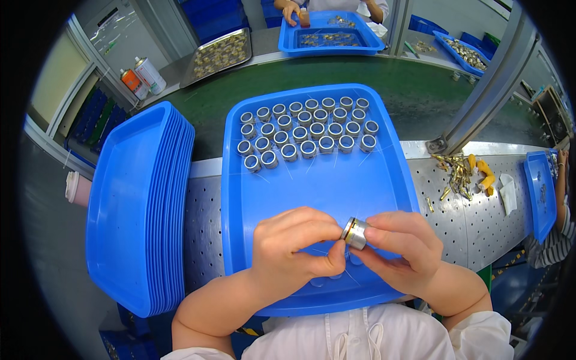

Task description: The person assembles small cylindrical metal components by hand. They pick up a silver cylinder and a brass ring, fit the ring onto the cylinder, and place the finished unit into a blue tray. The process is repeated continuously with items from a pile on the table.

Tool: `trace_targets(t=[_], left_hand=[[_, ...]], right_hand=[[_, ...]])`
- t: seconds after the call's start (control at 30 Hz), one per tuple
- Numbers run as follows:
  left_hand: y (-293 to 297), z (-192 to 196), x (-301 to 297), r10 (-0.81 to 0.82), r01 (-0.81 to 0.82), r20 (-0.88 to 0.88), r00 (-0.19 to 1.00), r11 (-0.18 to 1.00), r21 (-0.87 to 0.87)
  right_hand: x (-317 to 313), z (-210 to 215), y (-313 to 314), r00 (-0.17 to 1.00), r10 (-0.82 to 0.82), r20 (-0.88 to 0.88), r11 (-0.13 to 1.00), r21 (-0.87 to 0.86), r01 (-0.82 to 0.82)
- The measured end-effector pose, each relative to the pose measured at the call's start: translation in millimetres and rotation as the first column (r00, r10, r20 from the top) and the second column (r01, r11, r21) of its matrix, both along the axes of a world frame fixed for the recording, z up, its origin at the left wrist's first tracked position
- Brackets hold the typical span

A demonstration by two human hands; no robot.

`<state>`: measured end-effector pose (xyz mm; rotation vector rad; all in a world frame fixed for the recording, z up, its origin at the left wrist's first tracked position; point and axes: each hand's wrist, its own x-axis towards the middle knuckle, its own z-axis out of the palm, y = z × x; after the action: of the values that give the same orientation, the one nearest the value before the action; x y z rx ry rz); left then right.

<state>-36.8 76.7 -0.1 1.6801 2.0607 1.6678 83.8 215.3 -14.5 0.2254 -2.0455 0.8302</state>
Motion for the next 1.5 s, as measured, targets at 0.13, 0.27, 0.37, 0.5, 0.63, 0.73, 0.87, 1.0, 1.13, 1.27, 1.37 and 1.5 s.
trace_targets(t=[0.13, 0.27, 0.37, 0.5, 0.63, 0.73, 0.87, 1.0, 1.13, 1.27, 1.37, 1.5], left_hand=[[-0.5, 2.0, -1.4, -0.047, 0.050, 0.173, 0.984, 0.999, -0.013], [-0.3, 2.5, -1.6, -0.054, 0.065, 0.223, 0.973, 0.997, -0.040], [-0.6, 2.4, -1.4, -0.051, 0.060, 0.212, 0.976, 0.997, -0.038], [-1.5, 1.2, -0.6, -0.035, 0.038, 0.143, 0.989, 0.999, -0.018], [-1.5, 0.8, 0.0, -0.002, 0.002, 0.052, 0.999, 1.000, 0.007], [0.0, -0.5, -1.7, 0.013, -0.011, -0.057, 0.998, 0.999, 0.039], [1.2, 3.1, -0.3, -0.023, 0.025, 0.128, 0.991, 1.000, -0.008], [0.2, 2.7, -1.9, -0.067, 0.077, 0.302, 0.951, 0.997, -0.022], [-0.5, 1.0, -2.5, -0.070, 0.086, 0.313, 0.947, 0.996, -0.036], [0.5, 2.6, -2.0, -0.059, 0.072, 0.252, 0.966, 0.997, -0.042], [0.2, 1.0, -1.5, -0.036, 0.043, 0.190, 0.981, 0.999, -0.033], [-0.1, 0.8, 0.1, -0.011, 0.012, 0.090, 0.996, 1.000, -0.007]], right_hand=[[-3.5, -2.0, 4.6, 0.998, 0.036, -0.050, 0.997, 0.070, -0.033], [-4.0, 2.5, 6.9, 0.996, 0.076, -0.039, 0.990, 0.125, -0.071], [-3.3, 1.8, 6.2, 0.998, 0.067, -0.003, 0.994, 0.084, -0.067], [-0.7, 4.6, 0.0, 0.996, 0.037, 0.085, 0.999, -0.033, -0.034], [-0.8, 5.9, -0.4, 0.990, 0.088, 0.110, 0.988, -0.140, -0.072], [-0.3, 1.1, -0.6, 0.974, 0.163, 0.158, 0.934, -0.344, -0.101], [-1.6, 7.6, 6.0, 0.982, 0.110, 0.154, 0.983, -0.165, -0.084], [-1.7, 5.1, 4.4, 0.992, 0.066, 0.108, 0.993, -0.108, -0.054], [-1.4, 5.7, 4.3, 0.993, 0.045, 0.106, 0.999, -0.024, -0.043], [-2.0, 4.4, 4.6, 0.995, 0.041, 0.088, 0.999, -0.006, -0.041], [-2.8, 9.1, 0.1, 0.995, 0.038, 0.094, 0.995, -0.099, -0.029], [1.5, 4.5, -2.2, 0.973, 0.108, 0.204, 0.969, -0.242, -0.056]])
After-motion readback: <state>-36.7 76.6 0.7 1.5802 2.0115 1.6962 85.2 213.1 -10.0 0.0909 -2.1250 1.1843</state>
